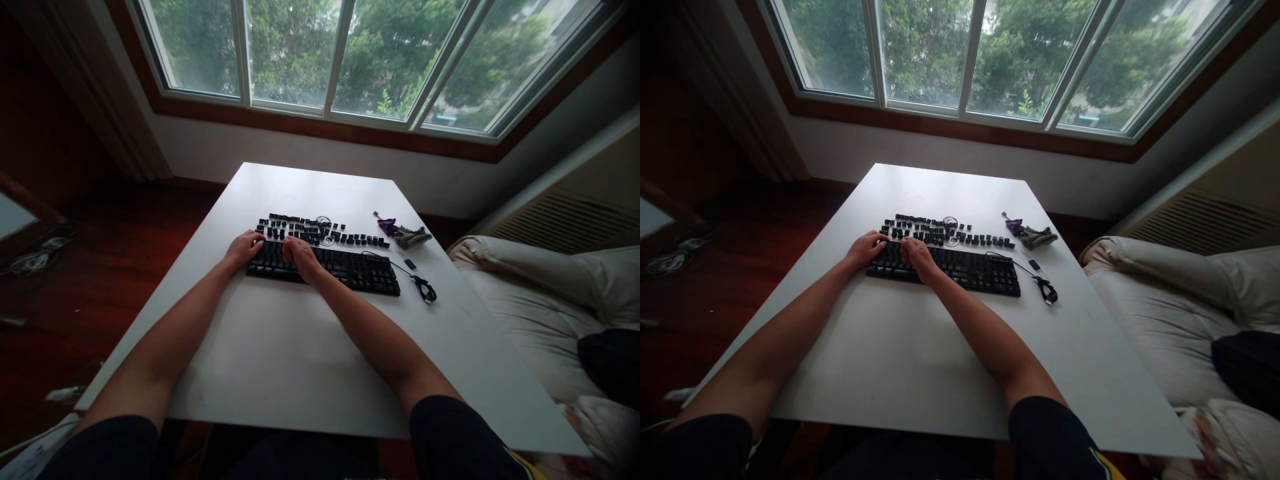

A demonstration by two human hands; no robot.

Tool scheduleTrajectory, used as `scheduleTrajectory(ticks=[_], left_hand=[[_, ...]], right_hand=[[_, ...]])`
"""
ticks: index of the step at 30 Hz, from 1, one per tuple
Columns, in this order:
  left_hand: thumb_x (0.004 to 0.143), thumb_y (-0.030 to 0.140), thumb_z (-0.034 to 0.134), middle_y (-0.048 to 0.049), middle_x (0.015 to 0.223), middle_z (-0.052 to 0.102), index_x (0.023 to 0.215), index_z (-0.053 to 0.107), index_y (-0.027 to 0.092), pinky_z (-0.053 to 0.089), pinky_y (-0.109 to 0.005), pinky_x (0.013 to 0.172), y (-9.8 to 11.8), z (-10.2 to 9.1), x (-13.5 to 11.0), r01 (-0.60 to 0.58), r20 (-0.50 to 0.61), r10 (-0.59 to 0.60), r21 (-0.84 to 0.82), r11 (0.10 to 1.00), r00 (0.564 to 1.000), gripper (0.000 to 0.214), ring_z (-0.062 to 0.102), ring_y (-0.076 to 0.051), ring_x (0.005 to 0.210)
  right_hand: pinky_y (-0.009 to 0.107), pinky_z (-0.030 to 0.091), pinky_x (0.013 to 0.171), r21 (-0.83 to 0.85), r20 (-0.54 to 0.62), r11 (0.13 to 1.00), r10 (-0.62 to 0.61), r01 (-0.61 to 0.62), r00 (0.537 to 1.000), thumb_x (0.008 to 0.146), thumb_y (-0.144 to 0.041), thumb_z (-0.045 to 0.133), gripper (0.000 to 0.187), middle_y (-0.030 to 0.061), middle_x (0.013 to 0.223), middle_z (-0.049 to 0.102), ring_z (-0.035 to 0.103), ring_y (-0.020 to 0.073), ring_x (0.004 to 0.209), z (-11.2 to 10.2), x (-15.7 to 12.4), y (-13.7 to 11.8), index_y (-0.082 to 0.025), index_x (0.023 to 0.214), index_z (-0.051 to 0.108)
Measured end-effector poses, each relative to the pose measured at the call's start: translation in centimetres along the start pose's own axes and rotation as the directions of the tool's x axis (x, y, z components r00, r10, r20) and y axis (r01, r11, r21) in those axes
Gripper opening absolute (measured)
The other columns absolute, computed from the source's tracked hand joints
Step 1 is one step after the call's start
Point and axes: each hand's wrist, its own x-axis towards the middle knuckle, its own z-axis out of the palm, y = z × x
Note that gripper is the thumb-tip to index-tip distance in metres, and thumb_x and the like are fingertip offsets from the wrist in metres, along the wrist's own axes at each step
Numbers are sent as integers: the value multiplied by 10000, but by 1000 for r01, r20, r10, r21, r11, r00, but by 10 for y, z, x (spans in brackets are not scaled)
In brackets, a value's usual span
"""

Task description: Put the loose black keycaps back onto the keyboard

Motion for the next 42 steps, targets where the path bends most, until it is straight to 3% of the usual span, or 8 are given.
scheduleTrajectory(ticks=[3, 6, 12, 17, 22, 27, 31, 42], left_hand=[[921, 338, 506, -57, 1095, 649, 1101, 724, 245, 493, -338, 875, -2, 0, 0, -13, -4, 13, 5, 1000, 1000, 297, 622, -215, 951], [919, 340, 509, -58, 1095, 649, 1110, 722, 246, 491, -339, 884, -2, 1, 1, -16, -3, 16, 13, 1000, 1000, 301, 623, -218, 959], [917, 363, 512, -52, 1073, 649, 1121, 722, 253, 495, -336, 864, 0, 1, 0, 2, 6, -2, 6, 1000, 1000, 313, 615, -200, 878], [921, 357, 511, -56, 1073, 645, 1118, 724, 244, 493, -336, 865, 0, 1, 0, -1, 5, 1, 10, 1000, 1000, 312, 615, -199, 872], [929, 337, 502, -59, 1096, 644, 1110, 723, 232, 489, -333, 886, 2, -1, -1, -14, -1, 14, 5, 1000, 1000, 304, 618, -205, 933], [928, 337, 507, -59, 1101, 644, 1112, 722, 234, 494, -339, 884, 3, -2, -3, -12, -4, 12, 6, 1000, 1000, 301, 618, -209, 944], [932, 340, 500, -58, 1106, 646, 1112, 721, 236, 493, -341, 881, 2, -2, -3, -21, -3, 21, -2, 1000, 1000, 303, 619, -213, 955], [930, 355, 506, -57, 1101, 639, 1110, 721, 234, 490, -337, 867, 2, 0, -2, -24, -7, 24, -8, 1000, 1000, 305, 613, -209, 945]], right_hand=[[254, 379, 540, 270, 119, 958, 69, -99, 990, 897, -382, 442, 337, -63, 563, 295, 281, 112, 507, 9, 0, -15, -247, 639, 271], [246, 374, 539, 338, 191, 937, 22, -87, 981, 874, -361, 486, 335, -64, 572, 301, 280, 105, 515, 17, 1, -17, -242, 639, 281], [233, 339, 517, 162, 219, 982, 63, -99, 974, 851, -395, 534, 345, -71, 544, 321, 308, 94, 504, 28, 7, 8, -230, 605, 358], [240, 356, 576, -87, 192, 983, -142, 161, 971, 937, -353, 449, 338, -42, 581, 439, 399, 107, 557, 8, 5, -4, -203, 634, 460], [307, 434, 834, -642, 279, 642, -312, 418, 908, 932, -232, 535, 173, 44, 903, 641, 559, 179, 881, -22, -14, -6, -192, 952, 702], [396, 443, 964, -759, 446, 378, -293, 531, 846, 943, -312, 608, 323, 104, 1168, 627, 525, 246, 1102, -26, -37, 13, -241, 1254, 658], [419, 431, 971, -801, 455, 298, -260, 519, 852, 951, -332, 607, 345, 114, 1245, 613, 505, 265, 1171, -21, -43, 19, -240, 1282, 644], [427, 407, 994, -844, 390, 287, -250, 452, 886, 951, -321, 601, 381, 128, 1277, 610, 490, 271, 1212, -13, -49, 20, -203, 1313, 592]])
